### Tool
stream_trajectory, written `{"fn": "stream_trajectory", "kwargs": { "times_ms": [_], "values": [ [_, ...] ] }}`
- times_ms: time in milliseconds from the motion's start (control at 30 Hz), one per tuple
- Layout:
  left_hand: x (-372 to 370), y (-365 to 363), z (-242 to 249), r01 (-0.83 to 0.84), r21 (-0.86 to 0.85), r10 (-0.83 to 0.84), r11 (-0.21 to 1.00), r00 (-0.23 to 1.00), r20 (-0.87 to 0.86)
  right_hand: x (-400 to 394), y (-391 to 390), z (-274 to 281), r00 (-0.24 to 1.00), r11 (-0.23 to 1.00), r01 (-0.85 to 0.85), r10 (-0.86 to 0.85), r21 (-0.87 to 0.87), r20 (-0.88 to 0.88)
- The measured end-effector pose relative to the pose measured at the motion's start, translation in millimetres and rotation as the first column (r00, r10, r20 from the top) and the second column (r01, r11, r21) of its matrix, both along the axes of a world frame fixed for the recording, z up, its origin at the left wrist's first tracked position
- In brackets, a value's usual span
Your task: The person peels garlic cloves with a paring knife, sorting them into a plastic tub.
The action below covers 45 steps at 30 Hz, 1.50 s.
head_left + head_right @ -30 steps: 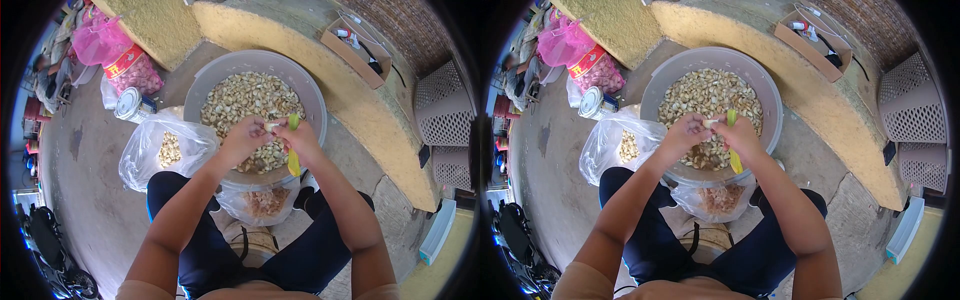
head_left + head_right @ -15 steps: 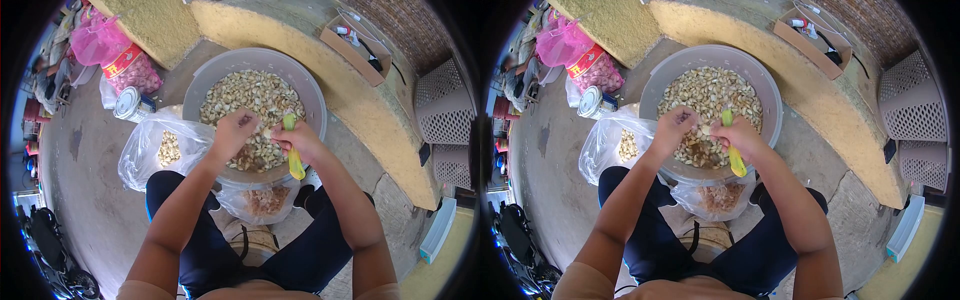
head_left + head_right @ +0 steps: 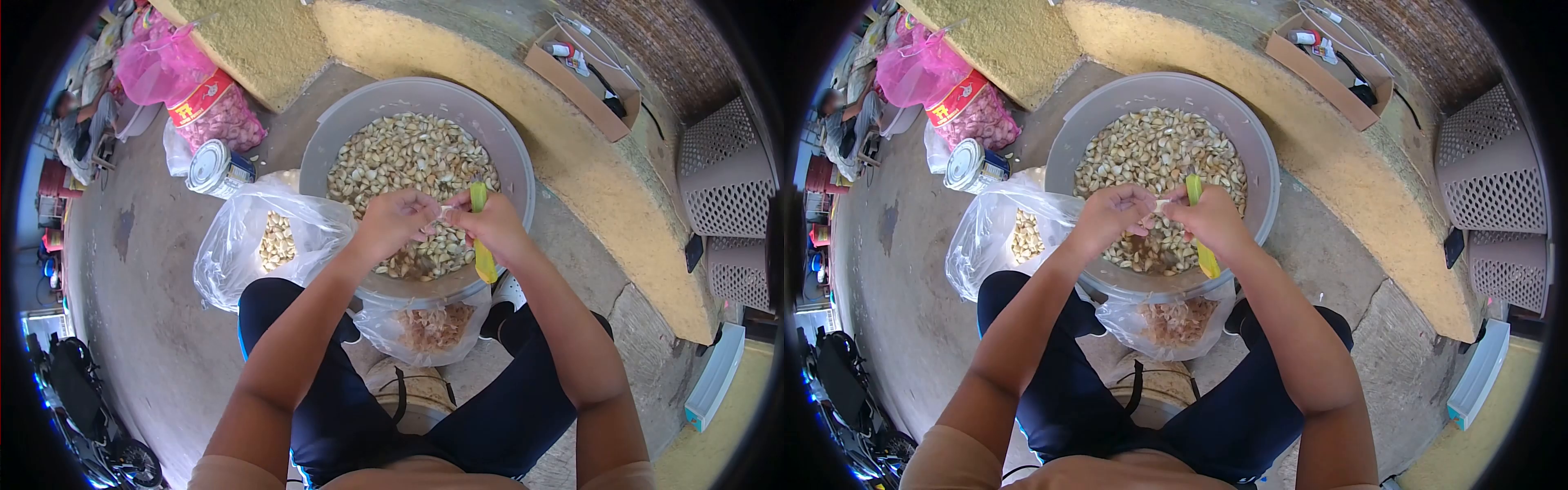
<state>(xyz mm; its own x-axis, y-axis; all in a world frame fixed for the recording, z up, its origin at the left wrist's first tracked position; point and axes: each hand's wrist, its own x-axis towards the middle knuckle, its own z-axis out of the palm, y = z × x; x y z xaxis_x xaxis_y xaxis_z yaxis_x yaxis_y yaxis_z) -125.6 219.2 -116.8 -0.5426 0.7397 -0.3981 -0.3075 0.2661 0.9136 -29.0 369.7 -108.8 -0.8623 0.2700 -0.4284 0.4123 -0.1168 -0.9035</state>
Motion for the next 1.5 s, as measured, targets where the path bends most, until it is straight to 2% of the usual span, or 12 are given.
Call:
{"fn": "stream_trajectory", "kwargs": {
  "times_ms": [100,200,300,400,500,800,900,1000,1200,1300,1400,1500],
  "values": [
    [1.3,0.0,-1.4,0.009,-0.013,-0.01,1.0,0.993,-0.116,-0.8,-0.9,1.1,0.999,0.996,0.048,-0.048,0.081,-0.002],
    [2.0,0.2,-4.3,-0.024,0.013,0.025,1.0,0.983,-0.18,-1.5,-2.3,9.6,1.0,0.972,0.0,-0.006,0.236,0.025],
    [4.1,0.2,-5.8,-0.057,0.019,0.06,0.998,0.957,-0.285,-0.4,-5.4,0.0,0.995,0.894,0.004,0.04,0.448,-0.089],
    [8.1,0.3,0.6,-0.034,-0.072,-0.005,0.997,0.876,-0.482,-0.3,-6.4,-3.6,0.976,0.802,0.046,0.092,0.596,-0.198],
    [12.3,0.1,1.1,-0.039,-0.034,0.002,0.999,0.686,-0.727,-0.4,-6.5,-2.1,0.977,0.757,0.027,0.119,0.653,-0.179],
    [18.7,3.3,-3.8,-0.101,0.026,0.087,0.995,0.675,-0.733,-2.1,-9.0,-6.5,0.908,0.524,0.144,0.268,0.839,-0.323],
    [19.3,4.0,-6.6,-0.106,0.031,0.093,0.994,0.657,-0.748,-1.3,-9.9,-5.5,0.909,0.526,0.108,0.292,0.844,-0.298],
    [23.1,4.3,-3.5,-0.168,0.052,0.169,0.984,0.826,-0.538,-1.6,-10.1,-11.3,0.89,0.374,0.128,0.366,0.918,-0.273],
    [21.5,4.5,-11.4,-0.246,0.09,0.262,0.965,0.915,-0.308,-1.8,-11.7,-10.8,0.844,0.297,0.17,0.448,0.94,-0.294],
    [18.2,5.6,-13.5,-0.311,0.052,0.301,0.949,0.844,-0.444,0.2,-24.5,-9.5,0.836,0.314,0.138,0.472,0.939,-0.281],
    [10.6,5.9,-16.5,-0.276,0.118,0.298,0.954,0.921,-0.251,-3.3,-27.8,-8.8,0.896,0.423,0.159,0.317,0.892,-0.31],
    [8.0,7.1,-7.3,-0.335,0.132,0.345,0.933,0.936,-0.063,-9.0,-27.8,-11.9,0.869,0.638,0.197,0.238,0.744,-0.434]
  ]
}}
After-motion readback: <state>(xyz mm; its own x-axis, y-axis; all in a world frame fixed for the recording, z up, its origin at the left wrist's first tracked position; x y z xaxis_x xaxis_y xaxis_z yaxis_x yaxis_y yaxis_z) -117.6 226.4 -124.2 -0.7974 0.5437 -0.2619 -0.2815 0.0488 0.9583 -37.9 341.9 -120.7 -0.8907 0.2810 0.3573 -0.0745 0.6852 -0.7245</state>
